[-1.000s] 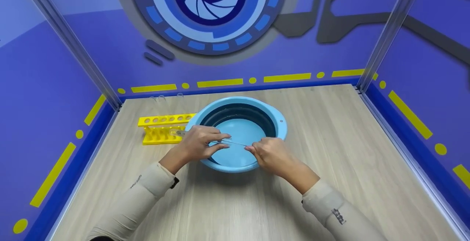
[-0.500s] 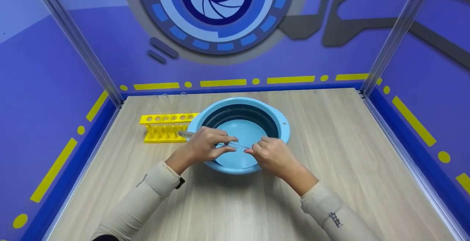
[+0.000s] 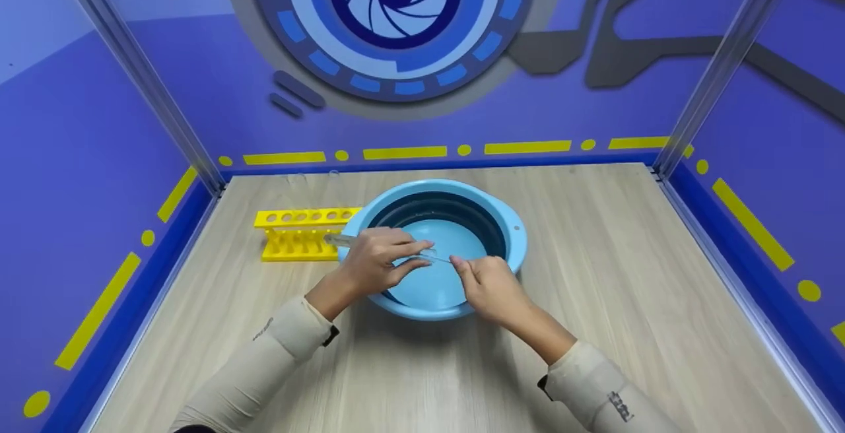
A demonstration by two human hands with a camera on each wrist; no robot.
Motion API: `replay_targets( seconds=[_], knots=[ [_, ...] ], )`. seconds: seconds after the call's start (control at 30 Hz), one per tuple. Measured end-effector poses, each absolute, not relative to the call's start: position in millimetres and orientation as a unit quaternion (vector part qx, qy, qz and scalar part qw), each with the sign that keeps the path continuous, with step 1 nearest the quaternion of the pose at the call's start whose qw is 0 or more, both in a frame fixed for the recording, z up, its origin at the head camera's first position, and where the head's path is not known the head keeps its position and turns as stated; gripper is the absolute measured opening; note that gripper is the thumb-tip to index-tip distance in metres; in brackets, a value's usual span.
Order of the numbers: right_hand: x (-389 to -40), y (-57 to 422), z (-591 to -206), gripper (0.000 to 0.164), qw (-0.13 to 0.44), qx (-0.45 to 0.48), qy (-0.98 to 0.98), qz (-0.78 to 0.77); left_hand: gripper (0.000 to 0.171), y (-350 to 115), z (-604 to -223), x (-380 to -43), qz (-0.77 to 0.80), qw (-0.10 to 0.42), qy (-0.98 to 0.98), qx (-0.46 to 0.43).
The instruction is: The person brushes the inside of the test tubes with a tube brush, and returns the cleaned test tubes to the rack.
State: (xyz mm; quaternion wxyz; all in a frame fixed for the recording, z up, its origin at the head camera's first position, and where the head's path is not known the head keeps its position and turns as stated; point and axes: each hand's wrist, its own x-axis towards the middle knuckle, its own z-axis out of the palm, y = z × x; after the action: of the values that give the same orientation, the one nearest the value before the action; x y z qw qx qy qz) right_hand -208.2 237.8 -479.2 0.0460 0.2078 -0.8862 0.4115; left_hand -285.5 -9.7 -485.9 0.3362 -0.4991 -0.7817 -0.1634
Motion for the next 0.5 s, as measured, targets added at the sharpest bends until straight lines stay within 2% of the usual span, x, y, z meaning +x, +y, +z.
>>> replay_targets(
  seconds=[0.13, 0.23, 0.33, 0.43, 0.5],
  knots=[
    [-206.6, 237.5, -466.0, 0.063, -0.107, 0.118, -0.832, 0.532, 0.03, -7.6, -486.5, -286.8, -0.158, 0.367, -0.773, -0.492],
    [-205.7, 237.7, -461.7, 0.063, -0.153, 0.086, -0.804, 0.568, 0.03, -7.2, -486.0, -287.5, -0.156, 0.36, -0.772, -0.499],
    [-205.0, 237.0, -464.3, 0.064, -0.105, 0.113, -0.841, 0.518, 0.03, -7.6, -484.6, -287.7, -0.155, 0.342, -0.775, -0.508],
    [-203.9, 235.4, -471.7, 0.059, -0.009, 0.161, -0.887, 0.432, 0.03, -8.9, -482.8, -288.2, -0.15, 0.323, -0.78, -0.515],
    [-204.1, 234.5, -478.3, 0.05, 0.073, 0.206, -0.903, 0.369, 0.03, -10.5, -481.1, -288.5, -0.143, 0.31, -0.784, -0.518]
  ],
)
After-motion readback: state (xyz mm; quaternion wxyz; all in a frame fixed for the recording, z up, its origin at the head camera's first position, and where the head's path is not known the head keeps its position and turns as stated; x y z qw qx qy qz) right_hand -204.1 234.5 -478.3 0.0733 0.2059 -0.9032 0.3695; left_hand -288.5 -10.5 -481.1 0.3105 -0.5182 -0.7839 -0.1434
